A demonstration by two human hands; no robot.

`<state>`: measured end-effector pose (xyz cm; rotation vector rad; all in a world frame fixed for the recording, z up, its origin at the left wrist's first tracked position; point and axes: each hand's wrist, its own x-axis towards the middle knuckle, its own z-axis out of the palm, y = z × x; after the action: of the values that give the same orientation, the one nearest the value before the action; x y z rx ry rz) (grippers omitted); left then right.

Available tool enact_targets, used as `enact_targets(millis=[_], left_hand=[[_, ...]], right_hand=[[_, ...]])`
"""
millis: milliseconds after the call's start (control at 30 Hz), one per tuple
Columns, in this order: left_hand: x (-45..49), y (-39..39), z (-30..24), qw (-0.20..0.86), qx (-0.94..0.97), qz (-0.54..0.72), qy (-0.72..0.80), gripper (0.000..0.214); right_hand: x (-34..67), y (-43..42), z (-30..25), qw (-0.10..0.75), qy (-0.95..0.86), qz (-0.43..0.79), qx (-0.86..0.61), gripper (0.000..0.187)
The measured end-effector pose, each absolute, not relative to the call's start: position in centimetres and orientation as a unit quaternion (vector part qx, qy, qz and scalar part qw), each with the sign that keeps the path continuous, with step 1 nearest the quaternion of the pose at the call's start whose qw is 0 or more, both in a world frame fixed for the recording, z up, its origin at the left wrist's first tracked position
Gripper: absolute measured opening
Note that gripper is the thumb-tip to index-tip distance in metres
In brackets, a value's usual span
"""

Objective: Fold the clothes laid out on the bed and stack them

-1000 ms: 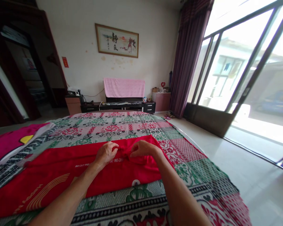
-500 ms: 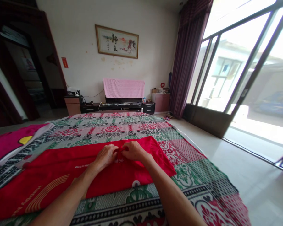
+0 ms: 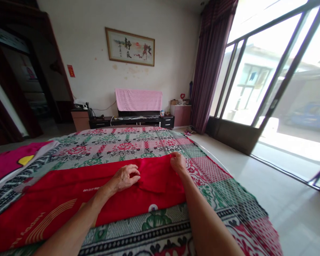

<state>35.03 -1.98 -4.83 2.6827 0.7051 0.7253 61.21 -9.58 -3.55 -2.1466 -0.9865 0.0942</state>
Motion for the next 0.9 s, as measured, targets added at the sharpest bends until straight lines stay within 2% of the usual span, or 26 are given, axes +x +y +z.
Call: enact_targets(millis=[100, 267, 433, 467, 567, 667, 767, 900], left_hand=[[34.6, -1.9, -4.6, 0.135, 0.935, 0.215, 0.248, 0.016], [34.7, -2.0, -4.2, 0.124, 0.933, 0.195, 0.276, 0.037], [34.7, -2.3, -3.9, 0.105, 0.939, 0.172, 0.278, 0.012], [34.7, -2.3, -3.9, 0.104, 0.942, 0.169, 0.272, 0.019], [34.3, -1.8, -4.0, 0.109, 0.947, 0.146, 0.263, 0.042], [34.0, -1.3, -4.2, 0.115, 0.949, 0.116, 0.268, 0.039], [34.0, -1.1, -4.4, 0.114, 0.951, 0.103, 0.267, 0.037], [33.9, -1.3, -4.3, 0.105, 0.956, 0.089, 0.258, 0.042]], right_hand=[[63.4, -10.7, -3.6, 0.445, -0.321, 0.086, -0.831, 0.04], [65.3, -11.8, -2.6, 0.496, -0.296, 0.093, -0.811, 0.047], [62.3, -10.7, -2.5, 0.499, -0.326, 0.083, -0.799, 0.037], [61.0, -10.4, -2.7, 0.483, -0.354, 0.073, -0.798, 0.033], [56.7, -9.5, -3.6, 0.343, -0.567, -0.026, -0.749, 0.033], [54.1, -9.4, -4.6, 0.251, -0.651, -0.043, -0.715, 0.037], [53.7, -9.6, -5.3, 0.21, -0.657, -0.035, -0.723, 0.042], [54.2, -9.7, -5.6, 0.198, -0.651, -0.032, -0.732, 0.043]])
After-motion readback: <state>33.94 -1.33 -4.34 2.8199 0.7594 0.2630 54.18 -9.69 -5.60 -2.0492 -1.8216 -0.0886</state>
